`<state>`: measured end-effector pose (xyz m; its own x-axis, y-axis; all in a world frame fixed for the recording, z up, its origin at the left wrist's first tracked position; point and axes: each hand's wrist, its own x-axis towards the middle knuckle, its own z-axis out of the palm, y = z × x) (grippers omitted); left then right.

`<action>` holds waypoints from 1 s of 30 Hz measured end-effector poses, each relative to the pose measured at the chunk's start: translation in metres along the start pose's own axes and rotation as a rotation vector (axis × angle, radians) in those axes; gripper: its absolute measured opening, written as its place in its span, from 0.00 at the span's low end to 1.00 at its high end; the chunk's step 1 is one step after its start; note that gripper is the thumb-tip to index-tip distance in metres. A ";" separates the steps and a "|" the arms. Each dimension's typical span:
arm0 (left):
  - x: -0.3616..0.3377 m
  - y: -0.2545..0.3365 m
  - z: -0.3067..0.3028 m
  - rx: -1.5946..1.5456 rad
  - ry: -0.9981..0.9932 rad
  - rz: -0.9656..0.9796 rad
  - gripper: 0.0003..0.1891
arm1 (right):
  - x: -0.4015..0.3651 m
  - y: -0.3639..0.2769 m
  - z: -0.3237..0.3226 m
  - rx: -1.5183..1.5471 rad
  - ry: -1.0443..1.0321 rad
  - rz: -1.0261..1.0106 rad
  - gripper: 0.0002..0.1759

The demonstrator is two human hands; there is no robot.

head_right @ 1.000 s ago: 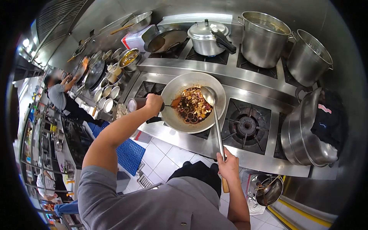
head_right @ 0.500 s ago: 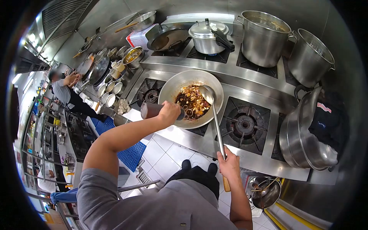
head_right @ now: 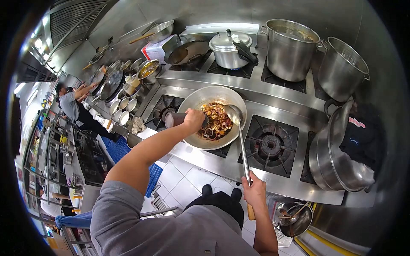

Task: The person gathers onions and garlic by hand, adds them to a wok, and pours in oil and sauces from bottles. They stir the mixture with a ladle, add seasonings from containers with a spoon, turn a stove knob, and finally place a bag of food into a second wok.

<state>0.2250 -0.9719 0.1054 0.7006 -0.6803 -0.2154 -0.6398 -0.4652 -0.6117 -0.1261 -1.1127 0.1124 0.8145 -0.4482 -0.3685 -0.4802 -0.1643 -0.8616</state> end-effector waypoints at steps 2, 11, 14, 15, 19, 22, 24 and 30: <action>0.012 -0.009 0.017 0.018 -0.015 -0.048 0.12 | 0.000 0.003 0.000 -0.008 -0.002 0.002 0.22; -0.009 -0.048 0.024 0.035 -0.073 -0.148 0.16 | 0.013 0.004 0.000 -0.057 0.020 -0.015 0.13; -0.025 -0.053 0.020 0.044 -0.113 -0.138 0.16 | 0.035 0.010 0.005 -0.158 0.066 -0.127 0.13; -0.032 -0.055 0.014 0.042 -0.128 -0.126 0.16 | 0.053 0.020 0.008 -0.219 0.083 -0.218 0.12; -0.053 -0.053 0.010 0.027 -0.114 -0.154 0.12 | 0.107 0.013 0.035 -0.337 0.121 -0.290 0.15; -0.063 -0.050 0.009 -0.013 -0.092 -0.180 0.10 | 0.115 -0.033 0.050 -0.299 -0.027 -0.216 0.15; -0.070 -0.048 0.007 -0.030 -0.094 -0.194 0.10 | 0.114 -0.043 0.063 -0.250 -0.116 -0.203 0.14; -0.081 -0.049 0.011 -0.078 -0.095 -0.241 0.10 | 0.071 -0.055 0.061 -0.251 -0.318 -0.095 0.14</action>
<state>0.2031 -0.8880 0.1442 0.8596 -0.4904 -0.1436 -0.4712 -0.6521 -0.5939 -0.0223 -1.0818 0.1127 0.9000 -0.1330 -0.4151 -0.4307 -0.4182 -0.7998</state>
